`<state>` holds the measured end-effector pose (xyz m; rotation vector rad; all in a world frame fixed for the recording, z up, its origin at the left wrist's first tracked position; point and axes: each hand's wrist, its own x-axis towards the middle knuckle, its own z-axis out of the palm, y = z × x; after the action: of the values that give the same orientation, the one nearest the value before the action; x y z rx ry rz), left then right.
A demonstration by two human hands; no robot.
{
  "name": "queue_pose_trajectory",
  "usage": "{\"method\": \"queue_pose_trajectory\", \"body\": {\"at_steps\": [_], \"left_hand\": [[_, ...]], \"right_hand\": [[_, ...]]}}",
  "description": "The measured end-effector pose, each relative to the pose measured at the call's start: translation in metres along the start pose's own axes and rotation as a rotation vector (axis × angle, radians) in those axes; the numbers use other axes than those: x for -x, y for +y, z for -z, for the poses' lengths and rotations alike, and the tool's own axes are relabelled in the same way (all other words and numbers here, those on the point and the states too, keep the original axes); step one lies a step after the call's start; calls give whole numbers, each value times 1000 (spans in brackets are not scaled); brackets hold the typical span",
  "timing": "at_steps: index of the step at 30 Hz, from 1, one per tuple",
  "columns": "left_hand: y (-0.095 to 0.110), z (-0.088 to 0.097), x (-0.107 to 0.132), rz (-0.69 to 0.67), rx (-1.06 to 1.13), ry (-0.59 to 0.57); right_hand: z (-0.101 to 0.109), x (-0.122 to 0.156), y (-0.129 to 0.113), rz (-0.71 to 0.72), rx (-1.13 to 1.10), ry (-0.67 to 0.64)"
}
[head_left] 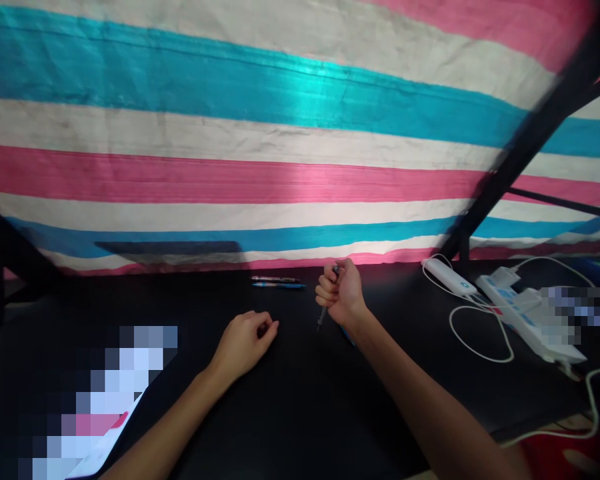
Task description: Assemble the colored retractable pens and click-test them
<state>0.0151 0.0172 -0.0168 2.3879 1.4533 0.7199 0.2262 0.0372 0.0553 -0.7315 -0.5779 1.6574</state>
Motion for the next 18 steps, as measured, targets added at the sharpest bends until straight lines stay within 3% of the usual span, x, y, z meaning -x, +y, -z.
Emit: {"method": "queue_pose_trajectory", "body": {"at_steps": [5, 18], "left_hand": [[0, 1, -1, -3, 3, -9], [0, 0, 0, -9, 7, -18]], "right_hand": [[-4, 2, 0, 15, 14, 56], [0, 3, -7, 15, 14, 39]]}}
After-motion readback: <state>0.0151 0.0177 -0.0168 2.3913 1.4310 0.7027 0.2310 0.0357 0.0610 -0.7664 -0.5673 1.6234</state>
